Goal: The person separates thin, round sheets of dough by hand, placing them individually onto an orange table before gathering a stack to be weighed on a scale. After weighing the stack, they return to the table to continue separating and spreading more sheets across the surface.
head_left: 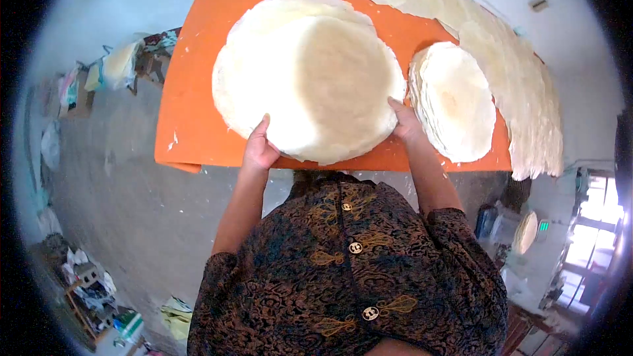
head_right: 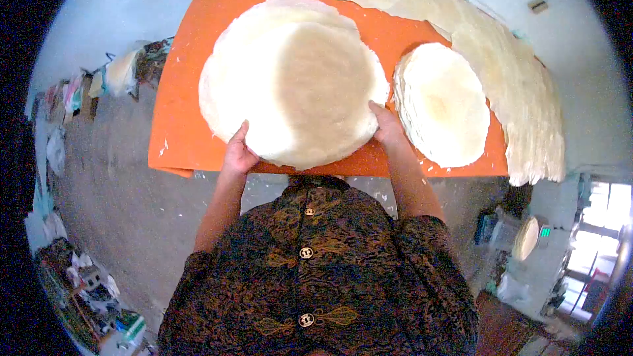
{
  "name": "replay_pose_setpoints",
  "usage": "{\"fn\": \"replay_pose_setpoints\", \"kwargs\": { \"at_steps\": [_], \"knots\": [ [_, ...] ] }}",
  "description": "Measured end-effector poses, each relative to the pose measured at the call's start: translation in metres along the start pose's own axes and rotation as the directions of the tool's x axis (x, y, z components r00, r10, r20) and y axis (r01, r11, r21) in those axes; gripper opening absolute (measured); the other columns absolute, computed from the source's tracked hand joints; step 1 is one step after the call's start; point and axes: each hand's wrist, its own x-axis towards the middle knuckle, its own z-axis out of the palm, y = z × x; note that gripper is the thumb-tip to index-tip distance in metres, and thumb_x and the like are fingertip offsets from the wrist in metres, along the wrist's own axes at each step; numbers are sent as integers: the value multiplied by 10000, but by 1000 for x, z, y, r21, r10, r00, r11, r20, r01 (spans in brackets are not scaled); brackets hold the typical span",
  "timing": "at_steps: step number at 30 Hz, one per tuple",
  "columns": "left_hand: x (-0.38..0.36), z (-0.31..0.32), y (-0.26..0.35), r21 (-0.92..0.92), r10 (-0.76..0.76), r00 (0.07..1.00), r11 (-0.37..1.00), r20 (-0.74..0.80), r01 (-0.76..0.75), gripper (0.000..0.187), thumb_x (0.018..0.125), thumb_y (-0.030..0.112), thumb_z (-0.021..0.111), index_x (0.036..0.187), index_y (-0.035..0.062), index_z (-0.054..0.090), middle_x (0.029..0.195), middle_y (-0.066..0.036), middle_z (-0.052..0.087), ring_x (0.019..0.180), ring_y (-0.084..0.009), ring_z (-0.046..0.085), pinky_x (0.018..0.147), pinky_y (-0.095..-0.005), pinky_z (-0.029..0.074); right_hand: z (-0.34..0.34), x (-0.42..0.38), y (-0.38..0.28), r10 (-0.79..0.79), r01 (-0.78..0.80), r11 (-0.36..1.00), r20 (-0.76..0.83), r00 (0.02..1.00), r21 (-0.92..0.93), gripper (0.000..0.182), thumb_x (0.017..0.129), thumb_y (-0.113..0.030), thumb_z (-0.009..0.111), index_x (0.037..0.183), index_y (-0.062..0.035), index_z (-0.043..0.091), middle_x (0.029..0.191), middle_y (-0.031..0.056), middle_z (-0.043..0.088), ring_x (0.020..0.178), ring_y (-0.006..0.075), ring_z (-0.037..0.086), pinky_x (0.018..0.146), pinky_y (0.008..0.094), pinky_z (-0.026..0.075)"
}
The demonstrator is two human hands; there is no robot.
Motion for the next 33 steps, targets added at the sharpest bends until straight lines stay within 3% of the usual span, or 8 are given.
{"fn": "replay_pose_setpoints", "kwargs": {
  "at_steps": [7,11,14,20,26,28,31,33],
  "knots": [
    [12,26,-12,368,246,933,919,-263,-139,427,839,213,536,1173,-21,409,1139,-137,503,1054,-258,476,906,-385,388,25,-23,1,-221,129,918,-214,952,-375,300,771,-47,582,1050,38,513,962,114,587,838,223,573,740,335,469],
    [16,15,3,235,136,975,968,-178,-92,398,808,222,579,1120,-2,475,1093,-126,542,1015,-259,506,881,-400,404,23,-26,2,-402,378,867,-8,916,-324,338,764,-124,596,1058,26,525,930,111,595,818,187,572,697,317,473],
    [-4,65,1,284,146,965,956,-217,-80,400,822,304,532,1123,42,502,1128,-128,532,1031,-284,499,904,-446,383,45,-43,-35,-422,302,633,10,906,-713,342,758,-145,575,1052,25,531,922,111,597,827,181,564,722,322,466],
    [24,97,-7,99,16,992,995,-125,-3,421,868,221,444,1220,-1,385,1237,-147,435,1111,-308,435,946,-448,347,50,-64,-133,-555,617,478,330,764,-625,338,762,-203,591,1017,17,557,904,78,610,822,147,559,734,298,446],
    [21,246,-79,229,-37,998,973,55,23,402,820,98,503,1197,3,402,1172,-124,486,1072,-273,467,927,-412,379,-66,-141,-250,-719,711,506,216,660,-489,416,738,-247,652,1068,-20,542,923,57,611,776,140,576,705,290,456],
    [31,268,-118,261,-37,996,965,82,14,402,782,45,540,1166,7,427,1133,-111,512,1046,-257,487,917,-393,391,-96,-178,-264,-766,702,565,42,642,-434,265,793,-74,569,1037,25,546,922,85,611,842,167,581,744,294,477],
    [47,287,-179,389,-59,993,921,104,14,389,733,-9,586,1104,13,472,1076,-96,545,985,-227,523,857,-358,437,-209,-153,-263,-738,610,604,-72,671,-513,453,741,-300,647,1070,-12,529,923,60,612,786,153,582,691,283,461],
    [70,275,-222,517,-76,994,855,75,26,383,733,7,598,1096,1,474,1073,-109,542,960,-219,532,805,-344,456,-224,-163,-241,-699,267,616,-358,619,-741,441,753,-321,630,1033,7,535,856,76,614,731,150,577,629,279,464]
  ]
}}
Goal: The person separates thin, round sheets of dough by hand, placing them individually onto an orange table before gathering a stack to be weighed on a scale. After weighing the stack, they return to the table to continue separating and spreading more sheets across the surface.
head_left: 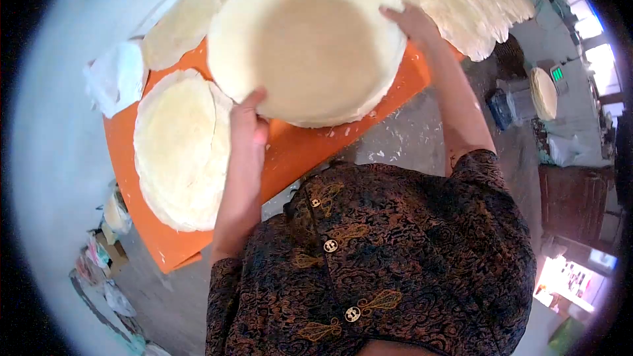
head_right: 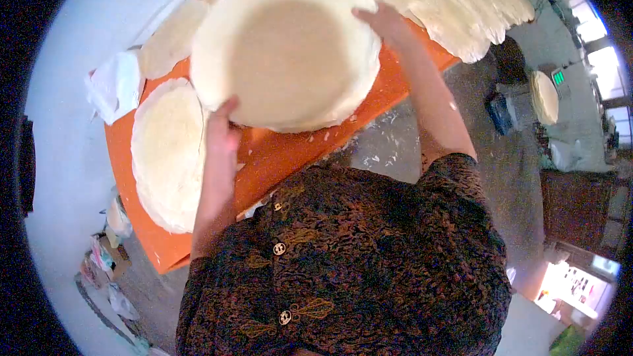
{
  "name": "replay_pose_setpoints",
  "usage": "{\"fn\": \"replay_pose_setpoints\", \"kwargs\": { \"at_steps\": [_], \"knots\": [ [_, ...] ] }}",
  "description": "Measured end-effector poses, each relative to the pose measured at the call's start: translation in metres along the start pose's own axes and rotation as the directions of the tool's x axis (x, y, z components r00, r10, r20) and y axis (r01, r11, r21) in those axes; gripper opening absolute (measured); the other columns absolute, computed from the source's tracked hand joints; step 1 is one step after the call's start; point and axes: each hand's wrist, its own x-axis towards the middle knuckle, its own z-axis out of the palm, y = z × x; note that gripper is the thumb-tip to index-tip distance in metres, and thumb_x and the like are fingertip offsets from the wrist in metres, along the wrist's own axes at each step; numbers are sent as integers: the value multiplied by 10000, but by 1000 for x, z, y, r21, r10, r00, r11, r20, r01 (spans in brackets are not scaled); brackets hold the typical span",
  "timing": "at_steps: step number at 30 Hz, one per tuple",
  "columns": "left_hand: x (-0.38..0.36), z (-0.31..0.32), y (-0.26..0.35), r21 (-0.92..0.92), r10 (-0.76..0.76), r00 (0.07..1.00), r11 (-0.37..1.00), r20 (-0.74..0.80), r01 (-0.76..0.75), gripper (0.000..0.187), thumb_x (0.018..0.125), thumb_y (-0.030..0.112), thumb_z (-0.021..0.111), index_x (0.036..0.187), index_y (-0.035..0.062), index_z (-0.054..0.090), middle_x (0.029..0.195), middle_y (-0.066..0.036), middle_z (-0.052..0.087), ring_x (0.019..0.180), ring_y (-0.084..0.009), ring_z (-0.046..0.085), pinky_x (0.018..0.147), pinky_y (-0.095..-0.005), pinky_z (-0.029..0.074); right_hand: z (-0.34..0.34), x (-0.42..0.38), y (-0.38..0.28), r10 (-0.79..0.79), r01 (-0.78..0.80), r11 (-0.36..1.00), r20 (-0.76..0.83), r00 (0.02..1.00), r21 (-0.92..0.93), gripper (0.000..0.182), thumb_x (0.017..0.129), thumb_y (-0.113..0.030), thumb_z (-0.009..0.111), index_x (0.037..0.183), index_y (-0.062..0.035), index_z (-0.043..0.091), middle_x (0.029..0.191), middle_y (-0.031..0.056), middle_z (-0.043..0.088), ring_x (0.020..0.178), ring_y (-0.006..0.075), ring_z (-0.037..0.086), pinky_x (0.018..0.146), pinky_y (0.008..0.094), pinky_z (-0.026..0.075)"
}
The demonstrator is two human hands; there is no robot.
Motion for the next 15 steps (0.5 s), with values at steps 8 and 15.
{"fn": "replay_pose_setpoints", "kwargs": {
  "at_steps": [8,15],
  "knots": [
    [40,-20,-70,193,-39,989,979,-146,67,436,699,70,679,1072,-61,494,1103,-138,522,1029,-220,485,924,-332,349,34,20,146,182,-180,950,14,983,254,358,785,-231,581,975,68,530,745,83,584,632,155,550,530,310,452],
    [25,15,-60,379,-53,929,903,-366,201,517,741,183,674,1136,-63,450,1167,-149,476,1065,-216,458,933,-325,335,42,12,111,-262,133,880,-233,937,-455,372,711,-230,601,984,11,524,962,189,561,916,325,539,769,408,439]
  ]
}}
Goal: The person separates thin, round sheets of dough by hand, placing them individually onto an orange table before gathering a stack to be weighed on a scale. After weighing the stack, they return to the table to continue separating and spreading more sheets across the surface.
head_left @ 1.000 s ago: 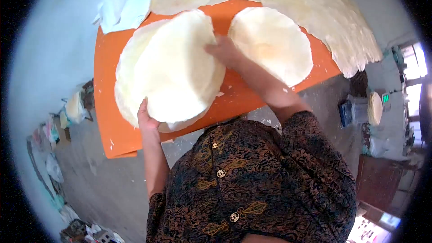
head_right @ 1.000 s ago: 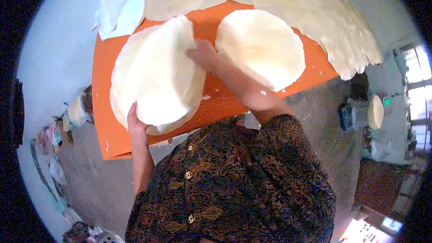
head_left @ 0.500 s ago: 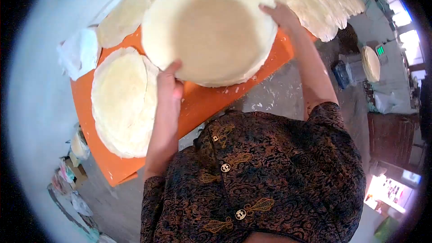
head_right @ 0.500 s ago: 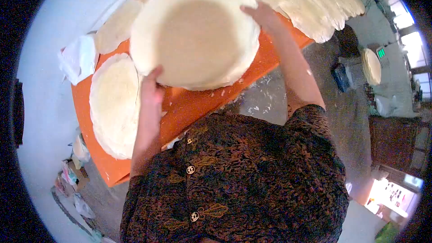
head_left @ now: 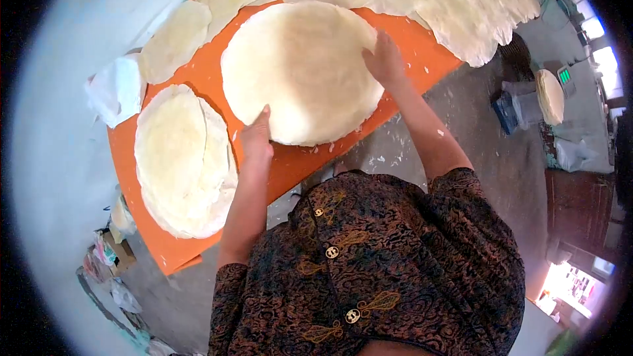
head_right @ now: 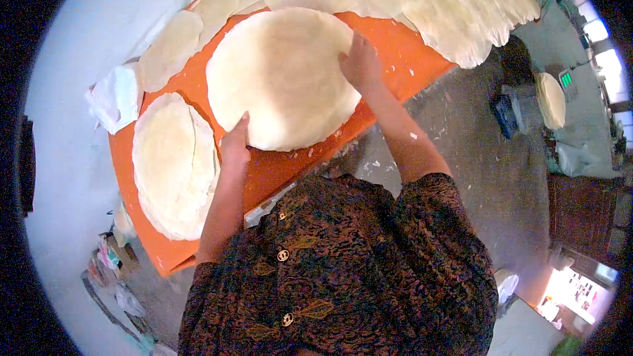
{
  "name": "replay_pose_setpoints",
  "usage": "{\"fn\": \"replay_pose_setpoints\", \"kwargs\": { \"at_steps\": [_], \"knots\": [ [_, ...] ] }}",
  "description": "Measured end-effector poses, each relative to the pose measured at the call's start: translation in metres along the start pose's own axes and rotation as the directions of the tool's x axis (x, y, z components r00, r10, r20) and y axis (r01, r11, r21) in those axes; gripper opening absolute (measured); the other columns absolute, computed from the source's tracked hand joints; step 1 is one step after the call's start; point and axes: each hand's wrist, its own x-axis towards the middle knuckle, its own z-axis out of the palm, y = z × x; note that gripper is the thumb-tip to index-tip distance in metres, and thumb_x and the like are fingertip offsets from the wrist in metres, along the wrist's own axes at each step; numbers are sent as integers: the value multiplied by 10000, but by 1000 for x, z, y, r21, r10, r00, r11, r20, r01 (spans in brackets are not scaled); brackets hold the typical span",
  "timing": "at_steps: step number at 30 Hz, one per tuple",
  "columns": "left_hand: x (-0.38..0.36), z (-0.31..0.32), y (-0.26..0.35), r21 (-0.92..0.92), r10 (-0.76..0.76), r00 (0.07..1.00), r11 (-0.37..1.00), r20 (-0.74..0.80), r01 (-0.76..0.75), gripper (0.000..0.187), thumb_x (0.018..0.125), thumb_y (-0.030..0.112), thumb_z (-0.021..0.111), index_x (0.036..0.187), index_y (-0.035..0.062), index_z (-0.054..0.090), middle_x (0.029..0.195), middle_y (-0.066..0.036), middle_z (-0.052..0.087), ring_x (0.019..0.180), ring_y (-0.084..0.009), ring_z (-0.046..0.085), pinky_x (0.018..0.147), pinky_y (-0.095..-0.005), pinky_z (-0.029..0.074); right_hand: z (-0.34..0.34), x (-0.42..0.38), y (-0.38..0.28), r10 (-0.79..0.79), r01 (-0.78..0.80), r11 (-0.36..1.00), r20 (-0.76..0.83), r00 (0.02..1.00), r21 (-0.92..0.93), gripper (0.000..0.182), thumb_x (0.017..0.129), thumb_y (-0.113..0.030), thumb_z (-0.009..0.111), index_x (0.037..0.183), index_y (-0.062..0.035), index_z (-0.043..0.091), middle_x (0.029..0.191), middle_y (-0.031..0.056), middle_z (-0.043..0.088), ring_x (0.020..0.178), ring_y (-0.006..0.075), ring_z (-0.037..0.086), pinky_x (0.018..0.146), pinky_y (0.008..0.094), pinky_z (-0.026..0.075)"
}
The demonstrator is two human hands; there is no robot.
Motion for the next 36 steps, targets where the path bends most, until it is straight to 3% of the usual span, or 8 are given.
{"fn": "replay_pose_setpoints", "kwargs": {
  "at_steps": [8,11,17,20,26,29,32,36],
  "knots": [
    [0,3,-3,-64,50,998,997,26,-49,541,754,205,663,1165,-53,423,1173,-126,478,1048,-214,470,897,-316,388,16,40,15,221,-246,966,248,943,78,355,676,-258,601,967,-64,541,963,149,553,904,307,534,761,373,442],
    [27,-15,-14,-277,24,965,959,262,52,481,754,170,657,1140,-44,463,1155,-114,503,1035,-211,484,881,-319,400,31,42,24,224,-227,973,59,973,51,391,696,-270,640,978,-14,555,944,137,583,872,255,562,748,344,444],
    [27,-17,-10,-320,-14,968,943,249,95,413,794,167,609,1139,-15,476,1151,-85,510,1038,-218,483,878,-333,403,41,53,32,318,-354,918,201,926,177,254,706,-224,638,845,-34,544,737,67,555,643,155,534,550,298,455],
    [42,-24,-16,-350,-63,944,919,324,182,401,794,170,609,1133,-2,482,1155,-83,510,1042,-223,481,885,-342,399,32,57,30,315,-526,709,457,832,470,215,714,-206,644,798,-44,529,687,41,525,588,126,495,488,283,428],
    [36,-19,-18,-334,1,967,939,255,87,392,817,174,582,1139,-18,469,1158,-107,502,1043,-222,480,885,-354,398,42,58,45,364,-574,547,444,818,610,262,738,-223,604,889,-32,506,804,75,517,710,170,493,563,316,436],
    [36,-17,-19,-275,14,982,961,190,40,369,860,197,513,1139,-38,457,1166,-121,494,1064,-225,467,914,-335,375,38,53,34,370,-495,721,335,867,484,355,743,-227,601,1023,-48,475,1005,108,501,883,220,500,714,373,437],
    [36,-17,-19,-271,11,990,962,138,27,415,836,186,558,1161,-46,445,1133,-126,507,1015,-222,486,870,-349,405,21,40,0,-65,52,966,-40,997,-253,515,731,-249,618,1167,-74,409,1249,122,366,1146,282,363,907,454,324],
    [37,-18,-20,-232,42,995,972,89,-20,409,835,184,559,1154,-48,453,1127,-126,508,1003,-223,487,855,-346,407,16,32,-27,-207,263,913,201,958,-313,570,770,-318,552,1242,-62,359,1326,129,275,1240,319,220,944,510,238]
  ]
}}
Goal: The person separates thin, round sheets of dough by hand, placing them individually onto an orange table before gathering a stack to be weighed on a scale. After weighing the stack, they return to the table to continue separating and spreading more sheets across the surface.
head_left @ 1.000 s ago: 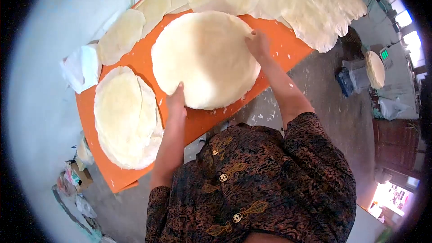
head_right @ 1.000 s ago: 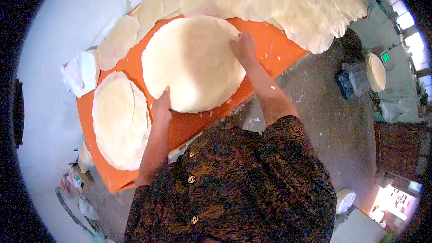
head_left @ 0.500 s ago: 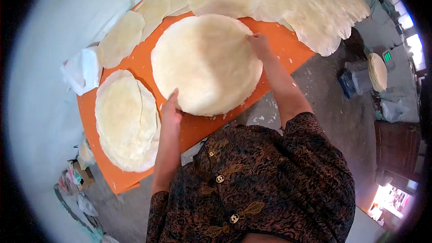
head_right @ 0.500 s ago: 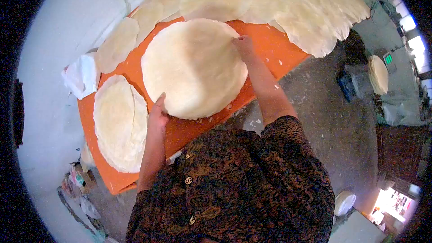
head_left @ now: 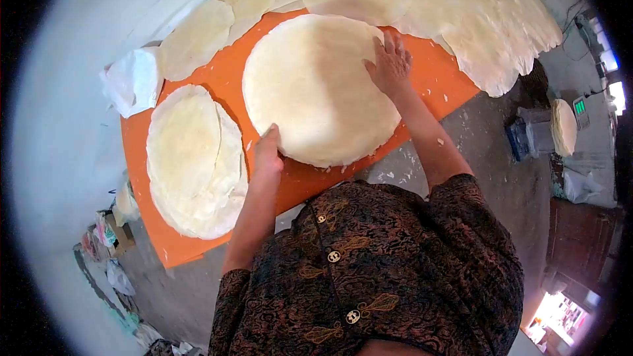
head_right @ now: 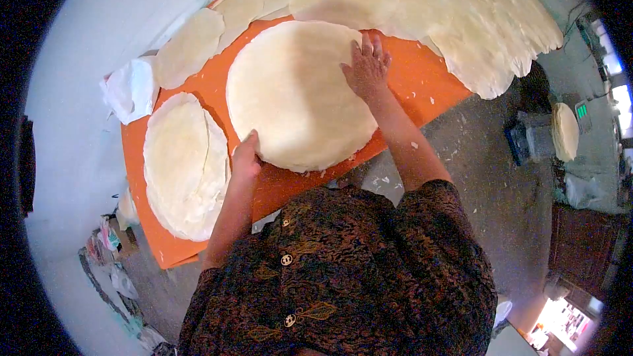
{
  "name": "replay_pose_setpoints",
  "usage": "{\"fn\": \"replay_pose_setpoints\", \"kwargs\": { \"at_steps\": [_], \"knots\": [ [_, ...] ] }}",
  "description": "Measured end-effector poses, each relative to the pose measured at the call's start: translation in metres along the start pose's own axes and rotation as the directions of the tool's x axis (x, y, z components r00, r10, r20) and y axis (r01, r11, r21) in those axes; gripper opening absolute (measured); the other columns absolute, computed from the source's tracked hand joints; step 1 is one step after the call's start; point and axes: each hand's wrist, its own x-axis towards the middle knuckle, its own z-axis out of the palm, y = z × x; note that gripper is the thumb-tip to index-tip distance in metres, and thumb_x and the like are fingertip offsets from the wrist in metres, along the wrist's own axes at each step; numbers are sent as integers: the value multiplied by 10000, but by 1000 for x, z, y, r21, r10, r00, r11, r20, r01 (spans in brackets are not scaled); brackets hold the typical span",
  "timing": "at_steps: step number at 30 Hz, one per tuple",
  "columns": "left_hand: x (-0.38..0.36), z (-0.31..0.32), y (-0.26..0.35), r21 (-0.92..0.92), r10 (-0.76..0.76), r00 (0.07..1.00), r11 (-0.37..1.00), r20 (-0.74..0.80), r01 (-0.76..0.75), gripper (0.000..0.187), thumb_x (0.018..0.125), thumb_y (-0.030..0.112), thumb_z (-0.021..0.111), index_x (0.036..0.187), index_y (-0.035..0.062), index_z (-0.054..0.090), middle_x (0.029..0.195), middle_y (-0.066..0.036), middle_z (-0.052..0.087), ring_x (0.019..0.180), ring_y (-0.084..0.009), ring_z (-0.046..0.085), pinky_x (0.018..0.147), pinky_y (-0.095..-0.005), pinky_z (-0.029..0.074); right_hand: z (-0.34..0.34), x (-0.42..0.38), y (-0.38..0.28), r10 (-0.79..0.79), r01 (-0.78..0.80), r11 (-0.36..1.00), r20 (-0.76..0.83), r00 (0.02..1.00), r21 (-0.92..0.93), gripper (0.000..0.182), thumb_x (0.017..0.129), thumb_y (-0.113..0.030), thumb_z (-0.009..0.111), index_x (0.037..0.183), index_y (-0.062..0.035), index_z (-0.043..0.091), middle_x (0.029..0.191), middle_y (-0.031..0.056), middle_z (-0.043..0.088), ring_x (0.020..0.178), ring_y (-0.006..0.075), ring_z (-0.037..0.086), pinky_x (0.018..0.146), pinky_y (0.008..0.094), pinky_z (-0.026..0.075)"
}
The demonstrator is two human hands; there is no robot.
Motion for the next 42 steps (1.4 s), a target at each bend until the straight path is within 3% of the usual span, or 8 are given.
{"fn": "replay_pose_setpoints", "kwargs": {
  "at_steps": [2,15,20,24,28,33,37,42],
  "knots": [
    [0,-6,-1,-2,6,997,1000,73,-6,413,829,194,568,1148,-45,461,1127,-127,508,1009,-222,484,858,-346,403,23,7,20,100,-104,995,227,969,7,590,789,-365,514,1267,-70,332,1364,129,226,1263,319,188,962,519,216],
    [6,-10,-11,-47,74,992,996,98,-70,427,770,225,624,1079,-56,535,1078,-147,556,953,-216,521,843,-314,396,58,-2,8,-80,129,970,230,970,-207,571,854,-440,353,1342,-178,212,1403,106,166,1288,307,149,1008,502,176],
    [4,-33,-16,-142,-135,970,976,201,165,220,778,216,614,926,72,539,776,-44,599,656,-130,526,564,-259,425,30,14,-18,-32,139,958,388,921,-250,517,820,-413,433,1262,-153,364,1316,119,339,1212,309,313,925,504,316],
    [-21,-69,-12,-58,-272,896,949,351,311,211,853,259,495,937,66,503,869,-106,608,766,-227,588,641,-333,448,26,0,-98,-532,487,795,32,846,362,476,765,-275,568,1176,-70,443,1189,148,467,1111,291,435,905,412,372],
    [-62,-133,-3,-137,-175,896,959,408,250,244,838,263,516,943,43,512,931,-137,599,818,-248,586,684,-342,460,30,-61,-234,-767,574,550,96,635,606,468,735,-191,620,1154,-51,465,1143,141,505,1050,291,487,884,340,394],
    [-110,-233,10,-325,-132,982,930,134,169,282,825,262,527,958,14,516,928,-144,599,822,-259,590,718,-368,465,92,-95,-339,-911,788,410,156,383,459,562,714,-245,626,1216,-103,418,1238,130,417,1182,274,355,981,378,267],
    [-126,-294,23,-410,36,979,905,-201,-117,167,847,184,489,940,46,501,841,-85,588,773,-199,570,622,-292,455,91,-106,-375,-810,735,577,366,458,356,686,653,-397,645,1232,-120,401,1323,138,279,1262,319,172,1004,484,138],
    [-115,-313,39,-426,4,934,890,-357,-166,194,860,150,462,999,14,456,893,-102,539,793,-220,547,620,-316,463,92,-111,-391,-838,797,509,399,373,326,629,686,-342,625,1227,-112,400,1288,151,334,1216,313,285,982,454,227]
  ]
}}
